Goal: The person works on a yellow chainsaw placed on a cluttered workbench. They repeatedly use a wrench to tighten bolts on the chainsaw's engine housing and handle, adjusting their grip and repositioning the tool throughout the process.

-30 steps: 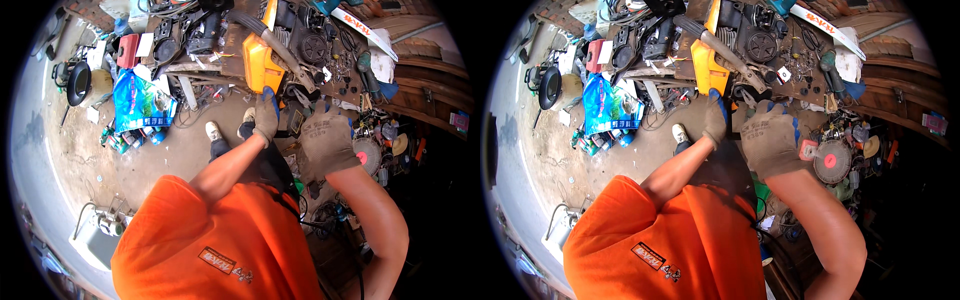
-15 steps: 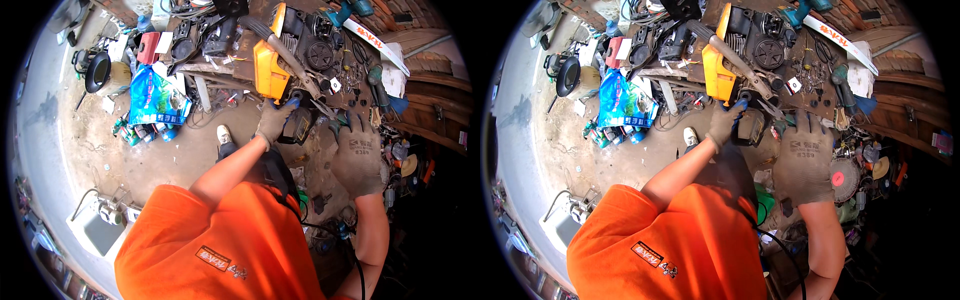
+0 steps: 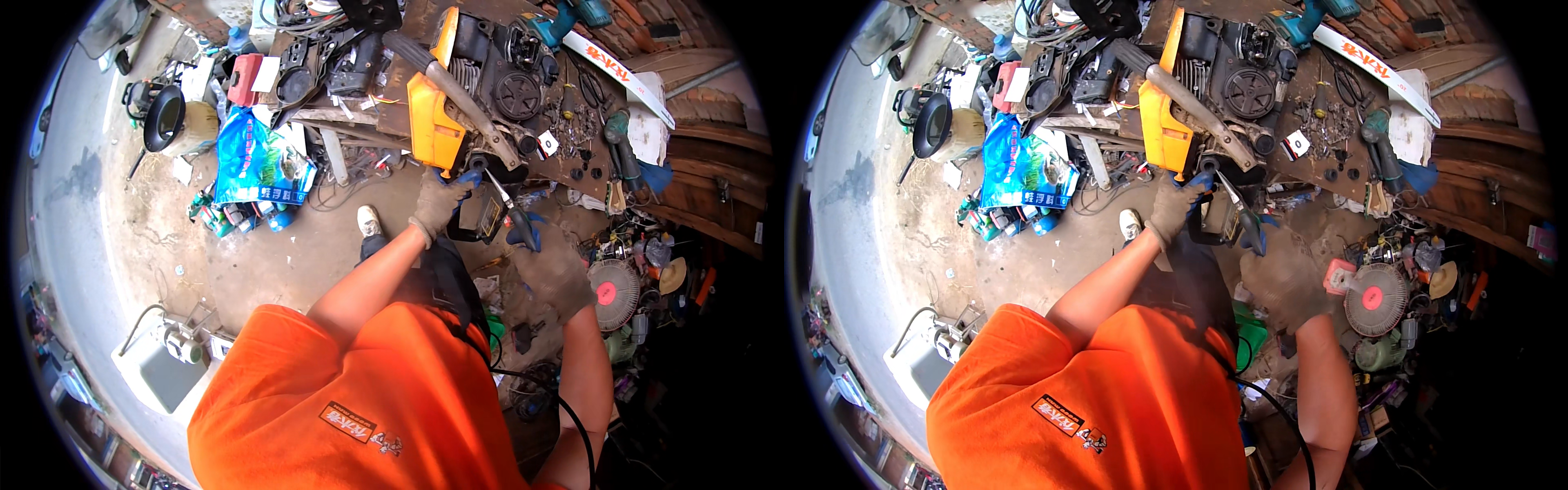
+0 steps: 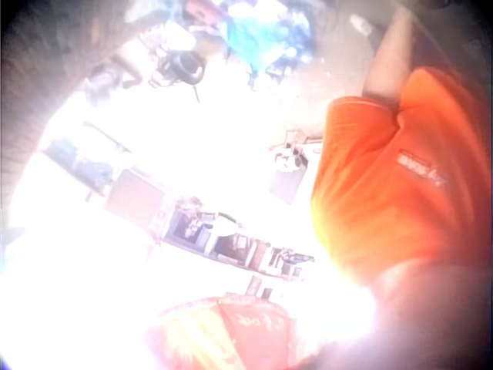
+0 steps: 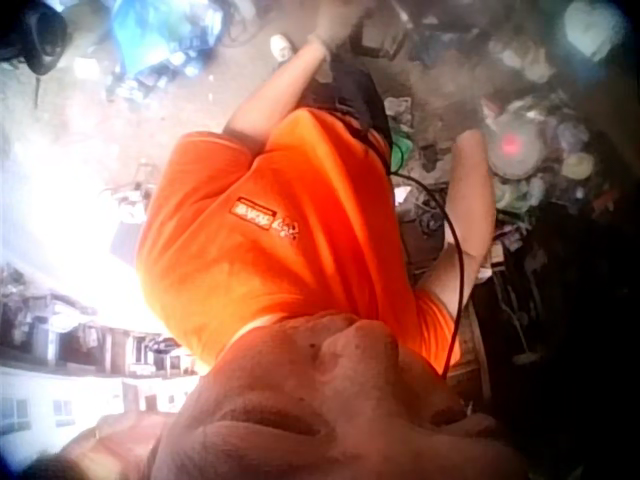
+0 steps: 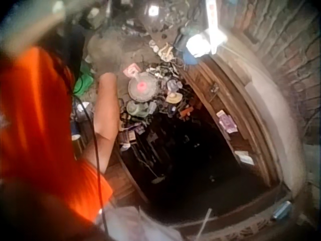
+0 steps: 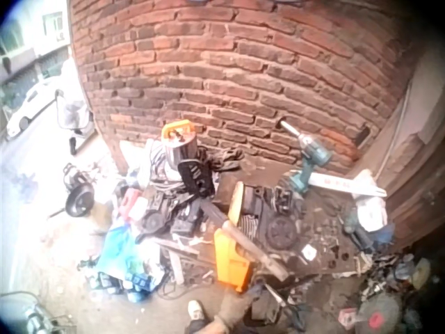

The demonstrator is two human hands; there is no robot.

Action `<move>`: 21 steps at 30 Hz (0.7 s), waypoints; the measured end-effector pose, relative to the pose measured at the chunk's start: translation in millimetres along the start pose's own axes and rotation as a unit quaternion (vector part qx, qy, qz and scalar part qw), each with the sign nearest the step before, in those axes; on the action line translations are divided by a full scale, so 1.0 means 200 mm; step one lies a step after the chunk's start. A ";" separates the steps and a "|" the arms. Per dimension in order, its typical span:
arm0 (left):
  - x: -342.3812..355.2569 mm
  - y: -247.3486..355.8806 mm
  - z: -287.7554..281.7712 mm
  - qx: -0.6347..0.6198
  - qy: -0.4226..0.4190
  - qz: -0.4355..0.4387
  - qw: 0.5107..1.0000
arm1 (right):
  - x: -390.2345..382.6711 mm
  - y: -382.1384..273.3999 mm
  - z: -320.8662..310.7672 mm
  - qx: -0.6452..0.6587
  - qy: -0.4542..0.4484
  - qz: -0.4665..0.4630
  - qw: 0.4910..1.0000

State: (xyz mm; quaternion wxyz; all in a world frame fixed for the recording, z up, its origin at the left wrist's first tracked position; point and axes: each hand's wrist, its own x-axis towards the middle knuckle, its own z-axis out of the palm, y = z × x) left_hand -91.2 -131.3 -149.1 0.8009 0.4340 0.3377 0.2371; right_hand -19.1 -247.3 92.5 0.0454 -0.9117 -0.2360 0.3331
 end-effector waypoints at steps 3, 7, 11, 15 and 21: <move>0.04 -0.04 -0.05 0.042 -0.052 0.004 0.998 | 0.02 -0.04 -0.01 -0.024 -0.010 0.002 1.000; 0.00 0.14 0.02 0.005 -0.043 -0.065 0.997 | 0.05 -0.03 0.00 -0.015 0.014 -0.043 0.999; -0.04 0.20 0.07 0.130 0.042 0.022 0.990 | 0.10 -0.15 -0.03 0.053 -0.026 0.038 0.998; -0.04 0.23 0.07 0.148 0.052 0.007 0.988 | 0.10 -0.29 -0.05 0.138 -0.039 0.102 0.984; -0.05 0.20 0.05 0.137 0.012 -0.061 0.989 | 0.11 -0.42 -0.07 0.117 -0.054 0.166 0.978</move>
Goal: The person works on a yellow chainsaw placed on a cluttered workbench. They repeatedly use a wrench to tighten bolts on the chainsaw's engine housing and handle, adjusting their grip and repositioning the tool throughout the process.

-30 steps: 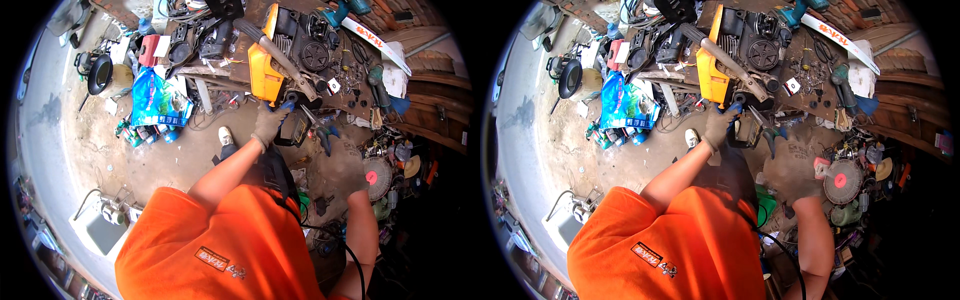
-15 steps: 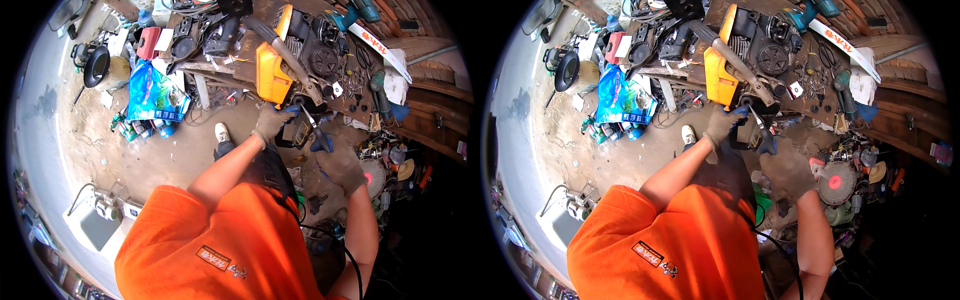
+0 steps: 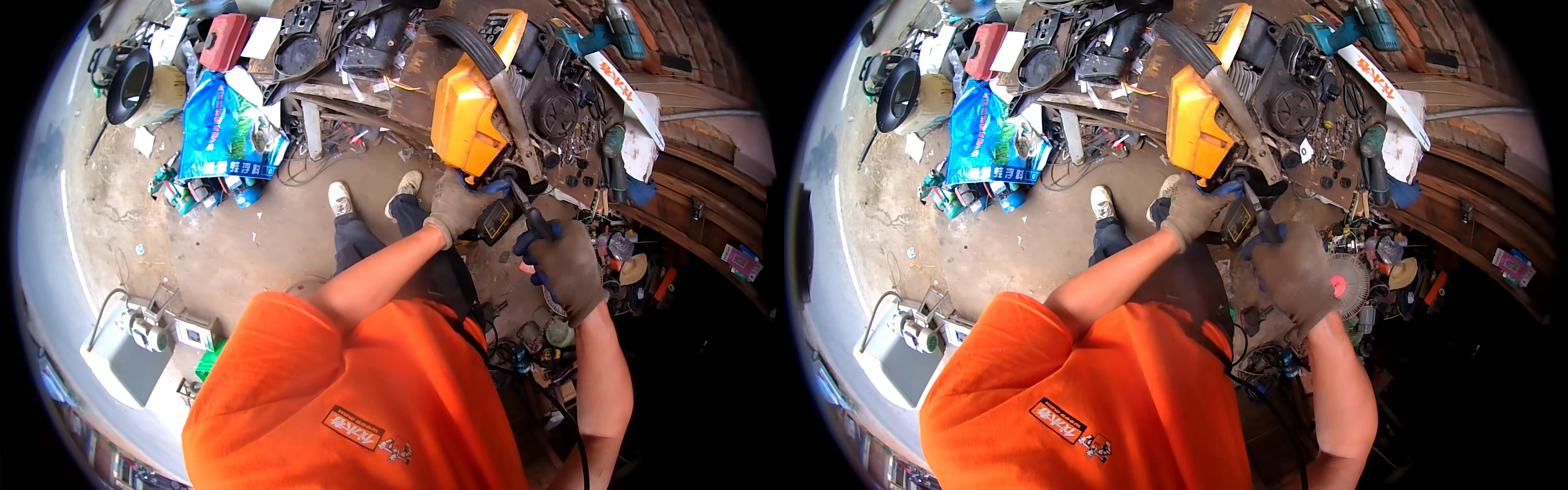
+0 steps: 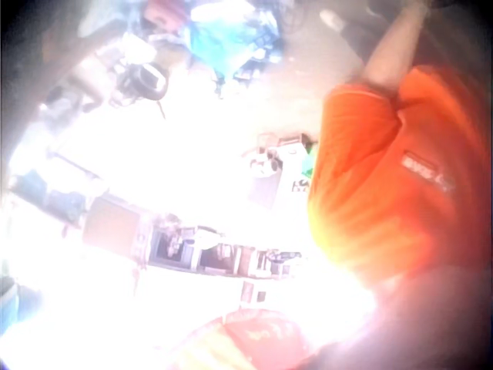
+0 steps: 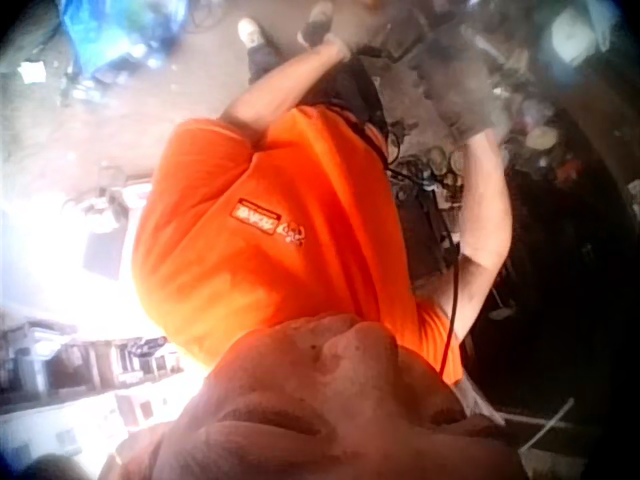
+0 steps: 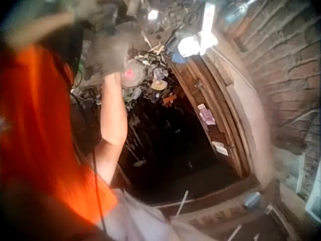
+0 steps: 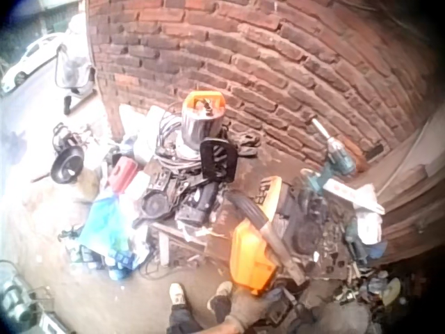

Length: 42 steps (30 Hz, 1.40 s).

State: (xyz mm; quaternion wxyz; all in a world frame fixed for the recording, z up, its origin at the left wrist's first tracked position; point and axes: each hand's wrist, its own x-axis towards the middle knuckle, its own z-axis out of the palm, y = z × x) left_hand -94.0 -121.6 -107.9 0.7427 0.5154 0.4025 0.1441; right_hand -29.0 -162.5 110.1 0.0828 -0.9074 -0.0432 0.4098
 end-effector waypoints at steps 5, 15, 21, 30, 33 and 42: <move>0.02 -0.01 -0.01 -0.001 0.011 -0.001 1.000 | 0.08 0.03 -0.04 -0.090 0.015 -0.065 0.994; 0.03 -0.05 0.00 -0.003 0.005 0.076 0.997 | 0.13 0.45 0.12 0.012 0.022 -0.140 0.990; 0.13 -0.27 -0.02 -0.167 -0.081 -0.006 0.983 | 0.17 0.55 0.15 0.187 -0.058 -0.130 0.972; 0.11 -0.19 -0.06 -0.224 -0.126 -0.081 0.963 | 0.20 0.58 0.12 0.197 -0.078 -0.167 0.963; 0.13 -0.15 -0.10 -0.142 -0.071 -0.039 0.987 | 0.25 0.60 0.10 0.250 -0.115 -0.192 0.942; 0.09 0.14 -0.21 0.060 -0.039 -0.047 0.996 | 0.33 0.66 0.10 0.300 -0.110 -0.185 0.929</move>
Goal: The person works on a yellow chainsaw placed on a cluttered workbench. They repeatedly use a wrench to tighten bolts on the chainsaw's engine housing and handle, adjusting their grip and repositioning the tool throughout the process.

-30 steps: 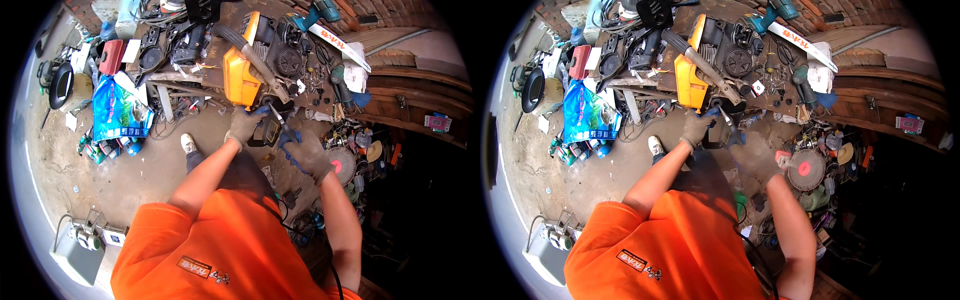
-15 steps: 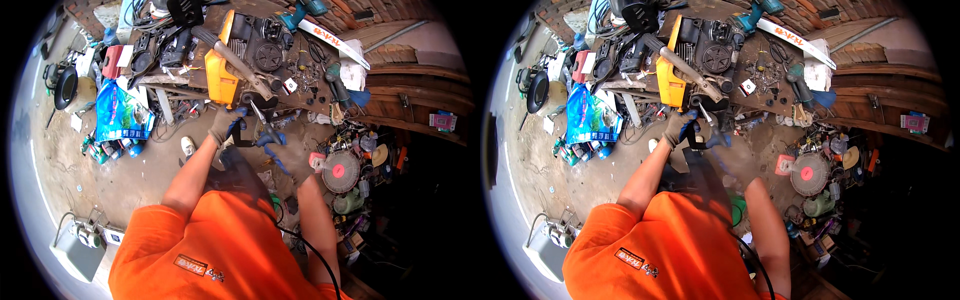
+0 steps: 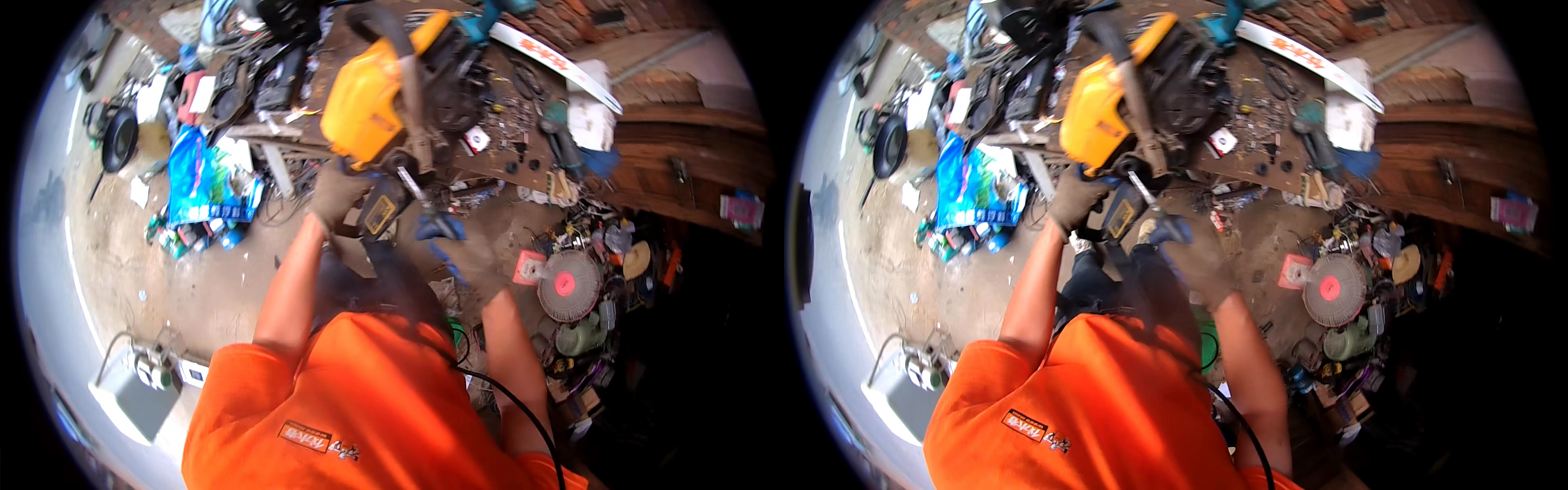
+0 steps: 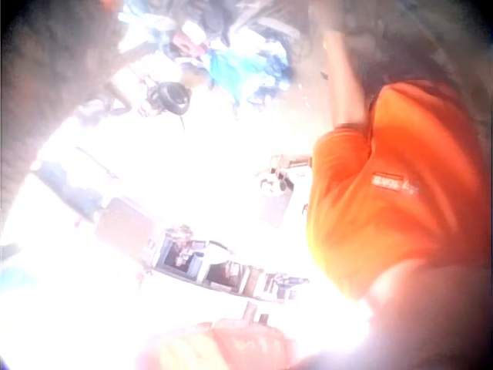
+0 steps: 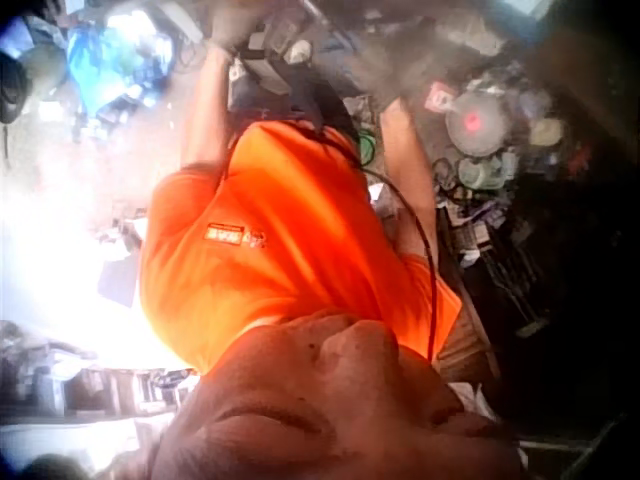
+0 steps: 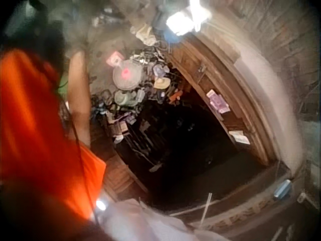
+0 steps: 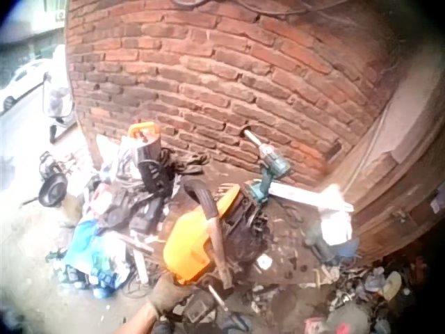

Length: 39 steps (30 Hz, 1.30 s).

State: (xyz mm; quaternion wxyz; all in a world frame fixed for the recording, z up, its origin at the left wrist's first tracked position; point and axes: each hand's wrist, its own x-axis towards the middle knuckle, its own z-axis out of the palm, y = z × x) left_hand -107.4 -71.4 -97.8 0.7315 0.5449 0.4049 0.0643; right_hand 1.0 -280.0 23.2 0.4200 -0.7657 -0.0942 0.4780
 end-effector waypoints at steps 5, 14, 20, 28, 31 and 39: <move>-0.02 0.02 0.05 0.106 0.033 0.034 0.993 | -0.02 0.08 -0.05 0.069 -0.011 -0.004 0.998; -0.04 0.04 -0.01 0.129 0.006 0.037 0.991 | -0.04 0.01 0.03 -0.103 0.035 -0.037 0.993; -0.01 -0.04 -0.03 0.097 -0.018 0.053 0.994 | -0.04 -0.03 0.01 -0.201 0.015 -0.026 0.979; 0.14 -0.14 -0.04 0.098 -0.021 0.044 0.994 | -0.01 -0.07 0.13 -0.134 0.005 -0.022 0.991; 0.16 -0.17 -0.07 0.099 0.003 0.027 0.995 | -0.03 -0.10 0.15 -0.132 0.014 -0.041 0.990; 0.16 -0.18 -0.14 -0.020 -0.089 0.047 0.995 | -0.27 0.14 -0.01 0.065 0.107 -0.075 0.989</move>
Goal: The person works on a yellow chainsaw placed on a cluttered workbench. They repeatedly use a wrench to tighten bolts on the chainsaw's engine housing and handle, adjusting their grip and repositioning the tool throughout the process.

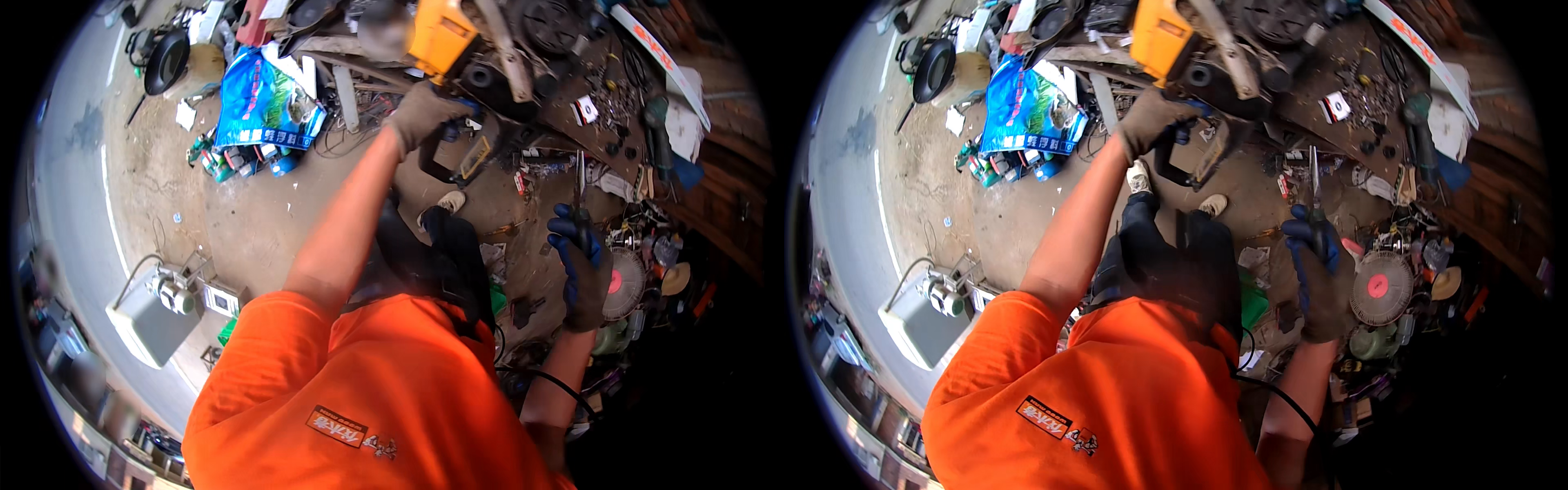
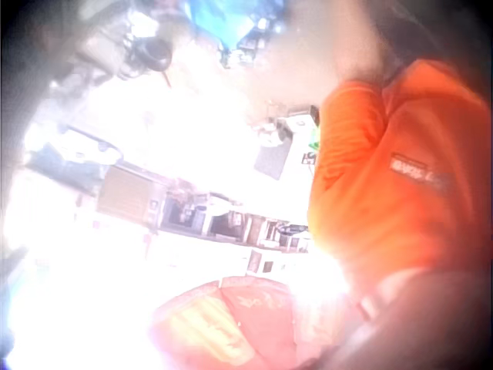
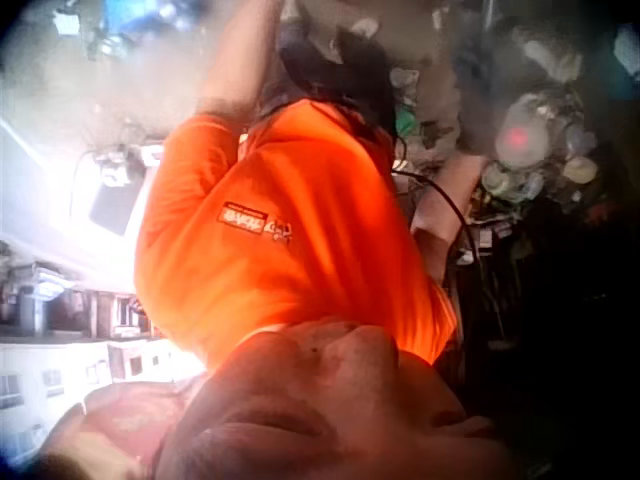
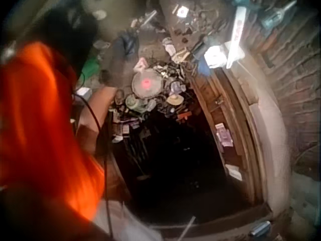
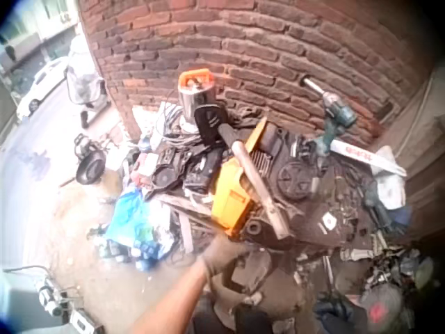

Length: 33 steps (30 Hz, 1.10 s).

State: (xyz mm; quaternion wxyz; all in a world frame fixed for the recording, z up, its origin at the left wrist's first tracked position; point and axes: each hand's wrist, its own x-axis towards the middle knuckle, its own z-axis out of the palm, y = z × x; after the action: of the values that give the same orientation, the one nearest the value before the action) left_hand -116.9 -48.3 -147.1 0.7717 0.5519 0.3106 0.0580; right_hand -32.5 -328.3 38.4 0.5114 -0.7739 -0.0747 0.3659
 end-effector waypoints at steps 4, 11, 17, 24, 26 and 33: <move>-0.02 0.02 0.02 -0.012 0.024 0.026 0.999 | -0.11 0.26 -0.29 0.032 0.045 -0.006 0.998; -0.02 -0.03 -0.06 0.085 -0.017 0.036 0.996 | -0.36 0.82 -0.79 0.162 0.137 0.048 0.976; 0.03 -0.13 -0.23 -0.005 -0.084 0.026 0.996 | -0.61 1.43 -1.17 0.170 0.204 0.084 0.960; 0.01 -0.07 -0.19 0.045 -0.026 -0.014 0.999 | -0.64 1.56 -1.30 0.212 0.222 0.151 0.940; -0.01 -0.06 -0.13 0.019 -0.007 -0.027 0.999 | -0.64 1.55 -1.30 0.211 0.220 0.154 0.940; -0.01 -0.04 -0.13 -0.007 -0.017 -0.034 0.999 | -0.59 1.53 -1.32 0.193 0.198 0.156 0.948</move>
State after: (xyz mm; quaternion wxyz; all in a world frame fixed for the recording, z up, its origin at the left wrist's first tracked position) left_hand -133.8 -31.4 -157.7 0.7822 0.5368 0.3153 0.0241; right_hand -26.6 -722.6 -107.8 0.5920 -0.7193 0.2215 0.2884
